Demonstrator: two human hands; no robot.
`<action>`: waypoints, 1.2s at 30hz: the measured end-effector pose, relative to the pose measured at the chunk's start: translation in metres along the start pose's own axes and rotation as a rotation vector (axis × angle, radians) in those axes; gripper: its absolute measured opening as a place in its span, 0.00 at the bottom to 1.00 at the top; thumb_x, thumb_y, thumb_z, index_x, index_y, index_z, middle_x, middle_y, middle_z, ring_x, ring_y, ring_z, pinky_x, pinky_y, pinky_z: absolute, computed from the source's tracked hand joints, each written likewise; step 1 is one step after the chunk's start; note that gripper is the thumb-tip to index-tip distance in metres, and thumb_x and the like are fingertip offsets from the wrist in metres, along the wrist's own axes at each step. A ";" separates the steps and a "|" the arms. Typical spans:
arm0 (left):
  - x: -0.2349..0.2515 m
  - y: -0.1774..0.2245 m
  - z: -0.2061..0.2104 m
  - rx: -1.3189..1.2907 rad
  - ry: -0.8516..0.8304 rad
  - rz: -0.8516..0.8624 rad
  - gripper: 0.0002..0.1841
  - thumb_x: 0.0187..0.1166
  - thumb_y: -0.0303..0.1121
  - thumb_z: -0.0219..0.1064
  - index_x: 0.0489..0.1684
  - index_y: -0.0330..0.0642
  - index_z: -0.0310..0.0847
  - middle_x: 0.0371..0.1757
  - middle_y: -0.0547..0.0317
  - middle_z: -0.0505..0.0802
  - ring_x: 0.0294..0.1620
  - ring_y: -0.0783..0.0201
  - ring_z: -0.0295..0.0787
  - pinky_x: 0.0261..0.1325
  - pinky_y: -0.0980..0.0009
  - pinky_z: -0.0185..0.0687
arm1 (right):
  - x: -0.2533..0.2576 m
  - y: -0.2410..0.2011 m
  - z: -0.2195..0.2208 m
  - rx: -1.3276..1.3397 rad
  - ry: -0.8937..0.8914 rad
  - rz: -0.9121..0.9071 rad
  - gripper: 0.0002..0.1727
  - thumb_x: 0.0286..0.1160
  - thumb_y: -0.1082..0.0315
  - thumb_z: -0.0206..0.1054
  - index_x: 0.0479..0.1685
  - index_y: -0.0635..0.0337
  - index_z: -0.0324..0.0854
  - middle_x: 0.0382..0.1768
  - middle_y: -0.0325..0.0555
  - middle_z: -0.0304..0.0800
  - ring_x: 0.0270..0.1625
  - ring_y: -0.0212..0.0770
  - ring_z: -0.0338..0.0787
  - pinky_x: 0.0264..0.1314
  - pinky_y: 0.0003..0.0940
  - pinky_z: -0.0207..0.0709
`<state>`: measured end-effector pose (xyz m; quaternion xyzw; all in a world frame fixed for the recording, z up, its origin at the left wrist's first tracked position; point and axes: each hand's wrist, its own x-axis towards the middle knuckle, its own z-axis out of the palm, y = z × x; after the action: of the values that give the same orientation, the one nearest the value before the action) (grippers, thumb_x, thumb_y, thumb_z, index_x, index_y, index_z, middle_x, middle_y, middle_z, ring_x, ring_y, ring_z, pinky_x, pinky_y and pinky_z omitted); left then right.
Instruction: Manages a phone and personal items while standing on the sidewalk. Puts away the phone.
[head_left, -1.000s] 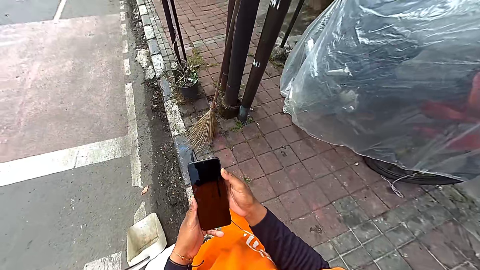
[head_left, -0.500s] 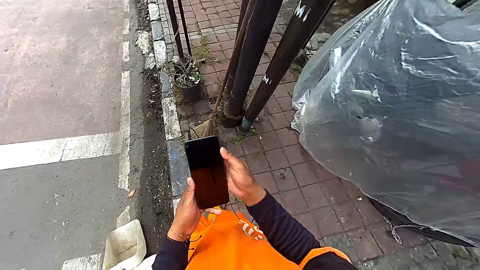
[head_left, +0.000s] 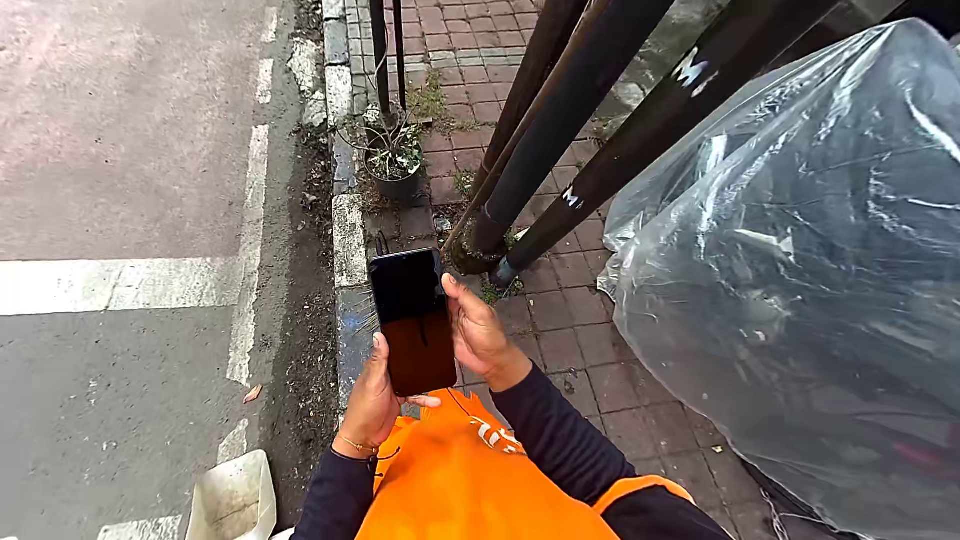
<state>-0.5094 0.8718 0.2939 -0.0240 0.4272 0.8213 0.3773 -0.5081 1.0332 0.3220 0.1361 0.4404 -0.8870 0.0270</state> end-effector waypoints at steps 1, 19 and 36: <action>0.007 0.004 0.000 -0.010 0.011 -0.001 0.37 0.91 0.55 0.20 0.66 0.43 0.74 0.52 0.50 0.95 0.44 0.54 0.98 0.29 0.60 0.95 | 0.009 -0.003 -0.001 0.000 -0.010 0.012 0.26 0.95 0.56 0.34 0.64 0.58 0.77 0.51 0.46 0.93 0.57 0.37 0.92 0.66 0.36 0.85; 0.131 0.006 0.079 -0.277 0.311 0.399 0.31 0.90 0.61 0.33 0.68 0.49 0.72 0.57 0.53 0.94 0.52 0.52 0.97 0.36 0.56 0.96 | 0.264 -0.237 -0.242 -0.605 0.742 -0.670 0.39 0.87 0.64 0.55 0.91 0.70 0.39 0.84 0.65 0.59 0.78 0.49 0.74 0.72 0.40 0.76; -0.005 -0.082 0.106 -0.457 0.803 0.665 0.35 0.90 0.54 0.17 0.69 0.48 0.71 0.57 0.51 0.94 0.50 0.53 0.97 0.33 0.60 0.95 | 0.236 -0.196 -0.213 -0.746 -0.357 -0.709 0.02 0.79 0.63 0.63 0.39 0.45 0.76 0.18 0.11 0.81 0.21 0.19 0.84 0.34 0.20 0.86</action>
<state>-0.4234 0.9734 0.3072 -0.2793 0.3332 0.8940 -0.1083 -0.7213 1.3377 0.2893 -0.1923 0.7327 -0.6346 -0.1532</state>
